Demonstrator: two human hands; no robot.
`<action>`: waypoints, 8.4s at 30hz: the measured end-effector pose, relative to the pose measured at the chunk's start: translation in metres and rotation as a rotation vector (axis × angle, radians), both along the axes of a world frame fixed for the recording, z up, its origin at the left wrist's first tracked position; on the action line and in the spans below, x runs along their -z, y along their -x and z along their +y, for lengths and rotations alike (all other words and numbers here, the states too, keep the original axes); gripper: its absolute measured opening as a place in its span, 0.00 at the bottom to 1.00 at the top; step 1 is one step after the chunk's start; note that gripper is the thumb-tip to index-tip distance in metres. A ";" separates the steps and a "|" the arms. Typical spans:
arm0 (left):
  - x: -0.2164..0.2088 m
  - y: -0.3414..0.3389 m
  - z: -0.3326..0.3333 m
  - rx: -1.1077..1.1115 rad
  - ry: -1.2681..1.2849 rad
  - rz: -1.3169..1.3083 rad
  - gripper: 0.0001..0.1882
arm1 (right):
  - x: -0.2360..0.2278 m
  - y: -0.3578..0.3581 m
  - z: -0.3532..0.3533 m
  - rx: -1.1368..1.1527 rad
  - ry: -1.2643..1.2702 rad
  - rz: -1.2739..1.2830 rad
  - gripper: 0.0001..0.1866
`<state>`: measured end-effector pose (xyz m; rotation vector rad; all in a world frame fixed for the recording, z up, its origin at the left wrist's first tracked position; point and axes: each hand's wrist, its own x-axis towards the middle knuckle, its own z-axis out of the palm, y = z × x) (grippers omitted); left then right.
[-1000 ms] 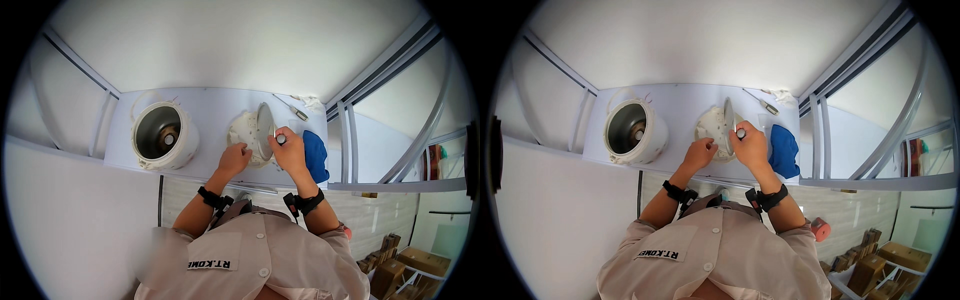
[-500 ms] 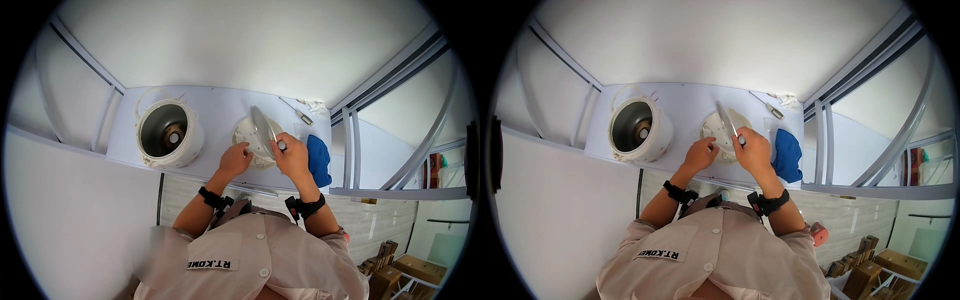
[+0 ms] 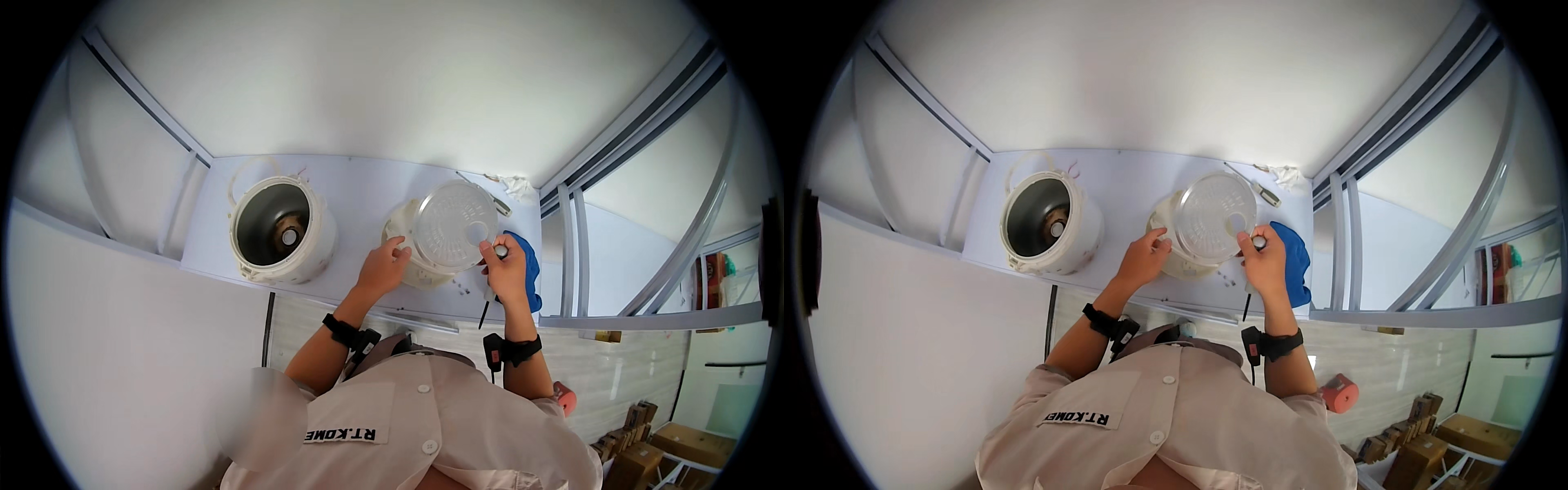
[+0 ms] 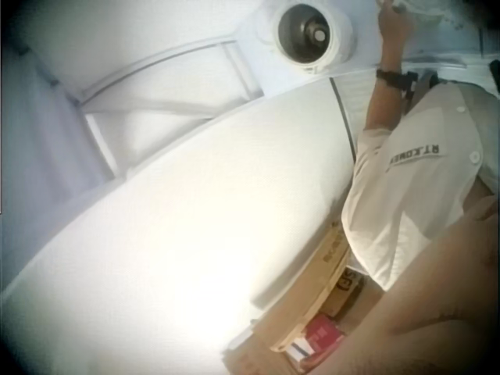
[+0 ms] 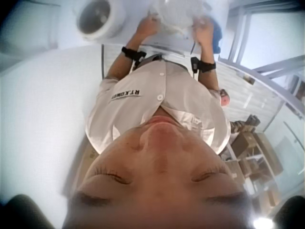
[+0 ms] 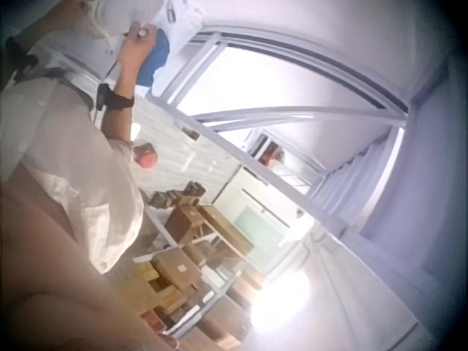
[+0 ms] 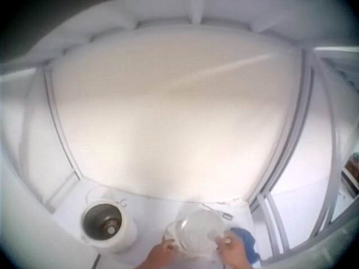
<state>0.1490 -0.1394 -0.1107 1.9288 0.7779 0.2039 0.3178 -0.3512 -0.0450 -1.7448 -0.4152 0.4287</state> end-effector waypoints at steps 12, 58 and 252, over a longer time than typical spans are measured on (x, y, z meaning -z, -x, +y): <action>-0.010 0.003 -0.002 -0.108 0.286 -0.245 0.23 | 0.026 0.002 -0.016 -0.130 -0.016 0.247 0.12; -0.012 0.056 -0.005 -0.431 0.773 -0.628 0.12 | 0.143 -0.010 0.003 0.206 0.028 0.061 0.22; -0.095 0.253 -0.078 0.279 1.463 -0.910 0.40 | -0.081 0.305 -0.050 -0.649 0.089 -1.017 0.36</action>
